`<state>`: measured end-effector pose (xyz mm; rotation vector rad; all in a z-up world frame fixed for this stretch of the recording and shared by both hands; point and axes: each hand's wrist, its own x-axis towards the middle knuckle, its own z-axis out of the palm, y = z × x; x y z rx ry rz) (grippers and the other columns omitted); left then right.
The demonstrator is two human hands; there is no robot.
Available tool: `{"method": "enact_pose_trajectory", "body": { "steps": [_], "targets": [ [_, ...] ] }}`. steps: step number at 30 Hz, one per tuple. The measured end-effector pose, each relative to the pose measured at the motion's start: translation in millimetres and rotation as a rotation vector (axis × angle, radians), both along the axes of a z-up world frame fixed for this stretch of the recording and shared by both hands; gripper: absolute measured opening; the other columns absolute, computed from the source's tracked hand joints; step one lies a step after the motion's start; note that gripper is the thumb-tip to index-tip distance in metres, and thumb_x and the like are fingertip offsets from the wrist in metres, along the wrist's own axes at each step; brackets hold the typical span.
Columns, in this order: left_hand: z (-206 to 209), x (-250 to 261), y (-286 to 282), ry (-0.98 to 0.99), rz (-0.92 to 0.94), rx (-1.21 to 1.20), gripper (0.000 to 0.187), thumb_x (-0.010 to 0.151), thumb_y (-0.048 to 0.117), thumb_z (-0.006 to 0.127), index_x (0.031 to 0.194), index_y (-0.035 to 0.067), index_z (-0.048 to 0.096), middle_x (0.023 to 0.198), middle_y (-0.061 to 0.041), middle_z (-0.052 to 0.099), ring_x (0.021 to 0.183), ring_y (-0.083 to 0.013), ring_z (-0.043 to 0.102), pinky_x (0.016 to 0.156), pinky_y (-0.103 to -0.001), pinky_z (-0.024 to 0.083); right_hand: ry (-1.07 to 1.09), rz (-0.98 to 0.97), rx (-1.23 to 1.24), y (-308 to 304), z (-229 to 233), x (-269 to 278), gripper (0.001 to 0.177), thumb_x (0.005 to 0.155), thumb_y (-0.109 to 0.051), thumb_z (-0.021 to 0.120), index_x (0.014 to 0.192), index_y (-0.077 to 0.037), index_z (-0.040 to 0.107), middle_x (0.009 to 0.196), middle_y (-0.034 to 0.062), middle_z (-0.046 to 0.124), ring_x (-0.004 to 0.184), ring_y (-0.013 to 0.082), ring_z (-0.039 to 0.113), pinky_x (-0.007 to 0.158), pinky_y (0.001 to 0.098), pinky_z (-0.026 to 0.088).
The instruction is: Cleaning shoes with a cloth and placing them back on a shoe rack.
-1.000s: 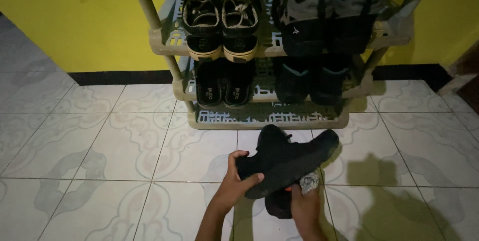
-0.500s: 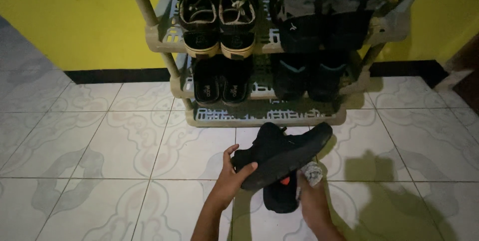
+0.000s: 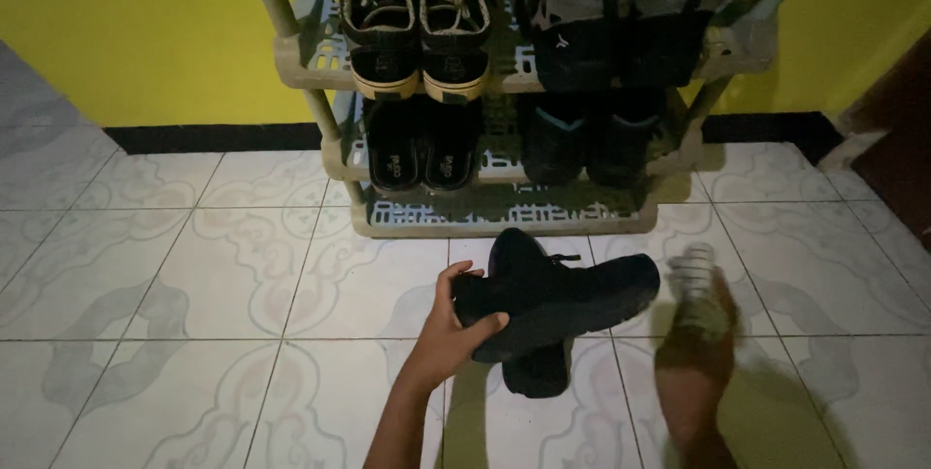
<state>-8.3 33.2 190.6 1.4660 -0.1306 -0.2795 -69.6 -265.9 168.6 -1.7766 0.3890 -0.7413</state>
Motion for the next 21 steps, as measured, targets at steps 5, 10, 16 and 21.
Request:
{"method": "enact_pose_trajectory", "body": {
  "steps": [5,10,16,21],
  "targets": [
    [-19.1,3.3,0.7,-0.144,-0.014,0.035,0.081,0.083,0.015,0.083,0.148,0.014,0.034,0.139,-0.011,0.054,0.122,-0.0219,0.057,0.1,-0.034,0.051,0.045,0.008,-0.764,50.6,15.8,0.8,0.075,0.076,0.001,0.065,0.149,-0.004,0.047,0.15,0.0258,0.049,0.14,0.05,0.037,0.115,0.0571,0.026],
    [-19.0,0.7,0.9,-0.167,-0.021,0.063,0.082,0.083,0.013,0.083,0.148,0.013,0.032,0.135,-0.013,0.054,0.119,-0.0207,0.057,0.098,-0.033,0.051,0.179,0.161,-0.897,88.3,26.7,-5.2,0.089,0.063,0.003,0.073,0.148,-0.008,0.049,0.154,0.0227,0.042,0.146,0.0495,0.029,0.12,0.0601,0.017],
    [-22.9,0.1,2.1,-0.16,-0.064,0.05,0.078,0.088,0.011,0.075,0.151,0.013,0.029,0.134,-0.011,0.055,0.116,-0.0198,0.059,0.096,-0.032,0.052,0.1,0.456,-0.756,115.5,13.0,-17.6,0.084,0.066,0.014,0.067,0.146,-0.012,0.056,0.157,0.015,0.047,0.148,0.042,0.036,0.122,0.0529,0.024],
    [-32.5,3.5,6.2,-0.192,-0.081,-0.004,0.076,0.088,0.009,0.065,0.155,0.013,0.027,0.139,-0.011,0.05,0.118,-0.021,0.057,0.096,-0.033,0.052,0.043,0.64,-0.763,101.7,20.9,-11.8,0.084,0.061,0.016,0.065,0.141,-0.009,0.06,0.155,0.0146,0.049,0.145,0.0415,0.039,0.119,0.0534,0.027]
  ]
}}
